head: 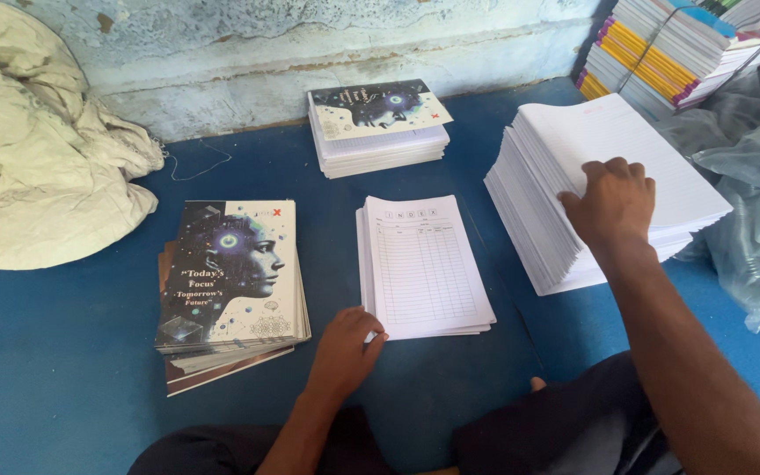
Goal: The person sits on the floor and assembles notebooks by inserting a stack of lined paper and an index sheet between a front and back cover. They repeat this process for multiple units, stacking the completed notebooks to the side.
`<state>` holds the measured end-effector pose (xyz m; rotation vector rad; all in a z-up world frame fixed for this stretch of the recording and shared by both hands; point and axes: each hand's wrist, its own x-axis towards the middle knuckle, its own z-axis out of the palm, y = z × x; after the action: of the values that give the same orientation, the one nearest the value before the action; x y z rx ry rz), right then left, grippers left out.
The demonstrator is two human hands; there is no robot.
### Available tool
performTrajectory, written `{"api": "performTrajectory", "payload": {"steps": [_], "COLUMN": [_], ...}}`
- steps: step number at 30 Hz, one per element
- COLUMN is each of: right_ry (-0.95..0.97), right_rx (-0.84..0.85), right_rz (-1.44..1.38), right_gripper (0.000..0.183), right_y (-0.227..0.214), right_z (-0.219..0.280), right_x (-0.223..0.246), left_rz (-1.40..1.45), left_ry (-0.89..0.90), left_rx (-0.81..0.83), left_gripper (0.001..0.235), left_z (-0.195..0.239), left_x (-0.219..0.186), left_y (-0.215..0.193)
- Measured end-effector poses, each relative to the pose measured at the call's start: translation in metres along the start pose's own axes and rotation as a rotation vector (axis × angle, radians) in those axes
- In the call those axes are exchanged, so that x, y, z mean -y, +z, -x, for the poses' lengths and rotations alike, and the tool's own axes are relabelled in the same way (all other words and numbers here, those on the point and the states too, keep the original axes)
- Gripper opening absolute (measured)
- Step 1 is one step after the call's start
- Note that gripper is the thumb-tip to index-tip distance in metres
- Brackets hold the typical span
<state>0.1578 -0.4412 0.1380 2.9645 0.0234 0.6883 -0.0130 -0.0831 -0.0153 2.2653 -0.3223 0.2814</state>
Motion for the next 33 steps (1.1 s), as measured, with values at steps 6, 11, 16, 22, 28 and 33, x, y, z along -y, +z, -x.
{"api": "performTrajectory", "payload": {"steps": [6,11,16,22,28,33], "right_ry": [0.093,0.147,0.119,0.070,0.035,-0.041], "right_rx": [0.080,-0.003,-0.071,-0.058,-0.081,-0.191], "right_rz": [-0.092,-0.310,-0.378,-0.295,-0.282,-0.318], "right_gripper": [0.045,0.039,0.030,0.027,0.024,0.024], "right_y": [0.019,0.027,0.023,0.000,-0.027,-0.040], "right_z": [0.010,0.019,0.024,0.032,0.043,0.056], "right_x": [-0.022,-0.033,-0.036,-0.025,-0.002,0.018], "left_rz": [0.031,0.035,0.036,0.237,0.772,1.095], "left_ry": [-0.039,0.005,-0.052,-0.340,-0.403,-0.407], "left_rx": [0.028,-0.007,-0.058,-0.051,0.136,0.240], "left_gripper": [0.018,0.018,0.016,0.019,0.054,0.074], "left_z": [0.000,0.000,-0.001,-0.020,-0.068,-0.129], "left_x": [-0.004,-0.007,-0.013,-0.034,-0.072,-0.112], "left_y": [-0.003,-0.002,-0.004,0.012,0.060,0.087]}}
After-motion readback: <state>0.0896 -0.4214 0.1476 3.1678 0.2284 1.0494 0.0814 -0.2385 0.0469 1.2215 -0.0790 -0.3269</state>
